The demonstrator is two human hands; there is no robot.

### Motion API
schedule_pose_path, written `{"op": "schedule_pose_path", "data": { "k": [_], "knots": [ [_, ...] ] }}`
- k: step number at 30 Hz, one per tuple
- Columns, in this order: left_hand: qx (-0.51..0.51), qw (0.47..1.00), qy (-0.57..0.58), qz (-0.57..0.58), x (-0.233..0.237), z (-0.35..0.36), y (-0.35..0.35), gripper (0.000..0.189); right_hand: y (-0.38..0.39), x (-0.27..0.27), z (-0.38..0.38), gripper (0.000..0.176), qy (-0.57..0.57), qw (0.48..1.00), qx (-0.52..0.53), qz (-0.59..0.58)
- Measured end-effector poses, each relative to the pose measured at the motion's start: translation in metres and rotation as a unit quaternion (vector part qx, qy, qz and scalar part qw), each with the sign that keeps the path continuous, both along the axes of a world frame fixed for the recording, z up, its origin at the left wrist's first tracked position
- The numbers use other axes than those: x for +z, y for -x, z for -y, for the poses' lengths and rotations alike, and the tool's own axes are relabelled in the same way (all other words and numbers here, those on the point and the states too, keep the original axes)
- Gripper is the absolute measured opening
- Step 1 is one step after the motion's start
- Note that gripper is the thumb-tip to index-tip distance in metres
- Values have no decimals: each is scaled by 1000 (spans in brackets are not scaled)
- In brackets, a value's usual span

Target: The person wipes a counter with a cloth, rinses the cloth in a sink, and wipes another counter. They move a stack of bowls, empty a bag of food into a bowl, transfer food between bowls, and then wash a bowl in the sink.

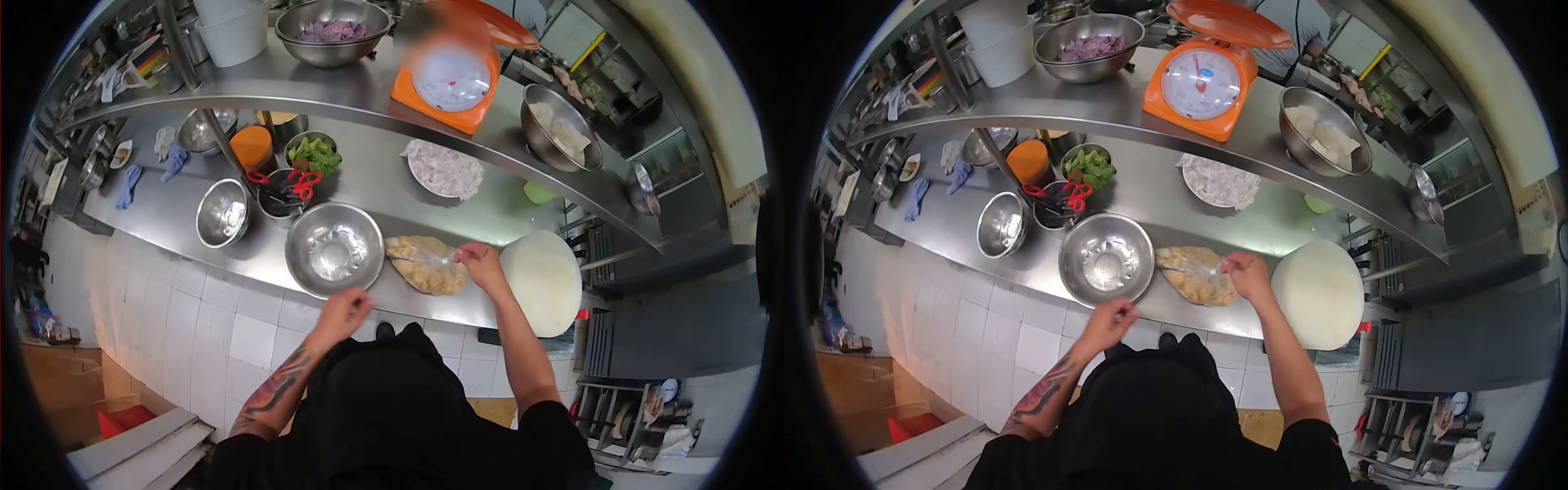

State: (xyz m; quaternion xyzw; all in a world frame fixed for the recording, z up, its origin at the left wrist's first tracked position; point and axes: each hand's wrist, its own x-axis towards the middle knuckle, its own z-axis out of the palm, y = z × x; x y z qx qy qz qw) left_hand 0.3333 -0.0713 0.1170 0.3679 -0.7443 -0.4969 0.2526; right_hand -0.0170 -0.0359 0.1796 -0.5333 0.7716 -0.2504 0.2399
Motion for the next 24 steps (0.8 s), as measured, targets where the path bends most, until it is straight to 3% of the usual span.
{"op": "schedule_pose_path", "data": {
  "k": [1,3,5,6,7,9,11,12,13,14,15,16,17,21,23,24],
  "knots": [
    [-40,999,31,7,21,2,20,25,-3,4,-3,18,48,997,-35,49],
    [-49,970,231,-64,10,12,75,36,-10,28,-7,18,97,988,-76,94],
    [-74,948,295,-90,13,18,129,50,-18,67,-1,20,110,992,-57,28],
    [-87,946,300,-91,2,16,149,50,-12,59,3,20,130,987,-40,82],
    [-88,955,278,-53,-15,17,170,47,-15,60,-1,20,138,986,-53,81],
    [-94,961,259,-20,-32,23,194,45,-19,63,-8,22,94,958,-58,264],
    [-144,950,248,127,-42,32,200,37,-16,56,-29,23,97,939,-40,326],
    [-143,950,247,127,-44,37,200,37,-10,44,-42,26,105,939,-50,323],
    [-132,983,117,53,-46,42,200,31,-1,26,-54,28,113,938,-59,321],
    [-118,993,-17,-21,-48,46,199,25,23,-31,-62,30,97,965,-56,237],
    [-118,993,-17,-17,-56,49,204,25,24,-53,-63,30,97,964,-56,241],
    [-141,983,-98,-70,-68,51,210,25,19,-69,-62,28,191,978,-16,86],
    [-163,963,-176,-124,-73,54,217,26,16,-84,-57,27,280,957,23,-75],
    [-194,962,-77,-173,-47,51,207,26,20,-132,-33,28,210,975,36,-69],
    [-76,995,-56,-41,-55,65,202,29,26,-136,-28,26,192,968,-9,160],
    [-71,995,-53,-39,-60,68,204,29,31,-135,-26,26,194,967,-5,163]
  ]
}}
